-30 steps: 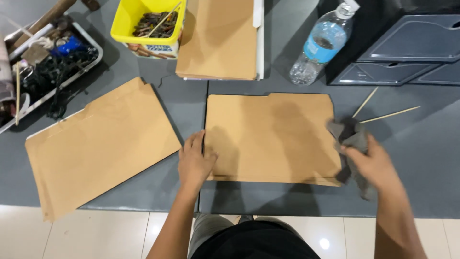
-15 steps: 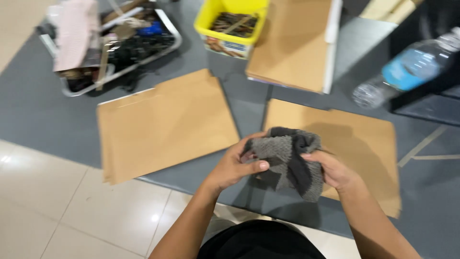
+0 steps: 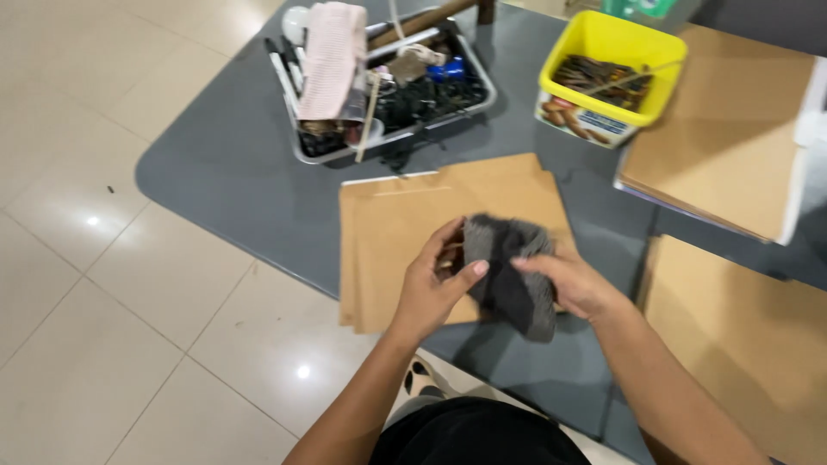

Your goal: The person wipes the surface of several brown manila folders using a dark cloth. They handle the folders one by one, wiping the top surface and occasionally flipping them over to clean the other side. The folders are stacked on a grey table alongside a yellow container and a tray of miscellaneous items.

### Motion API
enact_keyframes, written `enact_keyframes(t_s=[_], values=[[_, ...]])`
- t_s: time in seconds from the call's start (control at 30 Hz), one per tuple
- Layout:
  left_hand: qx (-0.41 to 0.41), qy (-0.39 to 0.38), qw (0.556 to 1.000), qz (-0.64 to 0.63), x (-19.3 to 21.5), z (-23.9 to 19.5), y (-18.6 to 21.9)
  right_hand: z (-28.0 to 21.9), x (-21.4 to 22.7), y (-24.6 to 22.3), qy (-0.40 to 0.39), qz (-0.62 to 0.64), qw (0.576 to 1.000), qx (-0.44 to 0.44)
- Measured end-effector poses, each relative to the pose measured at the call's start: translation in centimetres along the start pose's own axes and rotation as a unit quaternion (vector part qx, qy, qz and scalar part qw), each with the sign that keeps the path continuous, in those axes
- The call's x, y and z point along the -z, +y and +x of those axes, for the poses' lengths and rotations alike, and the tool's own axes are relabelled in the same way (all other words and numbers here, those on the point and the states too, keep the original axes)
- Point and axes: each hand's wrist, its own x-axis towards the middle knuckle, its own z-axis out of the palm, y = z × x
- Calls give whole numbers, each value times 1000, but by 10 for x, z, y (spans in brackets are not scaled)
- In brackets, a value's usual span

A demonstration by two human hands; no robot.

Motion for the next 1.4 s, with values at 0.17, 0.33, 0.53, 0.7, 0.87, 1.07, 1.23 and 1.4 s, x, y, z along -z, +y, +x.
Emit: enact_keyframes(t_s=[0.17,0.33,0.53,0.7,0.87,1.07,1.23,1.4], values=[[48,-28,998,-7,42,20,1,28,-32,-14,-101,-116,987,34],[123,-53,970,-201,62,19,-28,51,-61,-20,-87,-243,958,123],[81,104,797,590,119,-13,-47,95,-40,71,77,-642,702,298],[-20,71,676,733,169,-44,-108,102,-24,115,56,-754,582,299],[17,42,690,723,168,-43,-99,139,-102,136,196,-732,590,280],[94,16,696,712,164,-43,-90,167,-83,133,120,-730,594,316],[41,34,708,705,168,-45,-101,162,40,68,322,-663,669,96],[15,48,684,727,168,-46,-105,166,7,131,309,-691,601,255]])
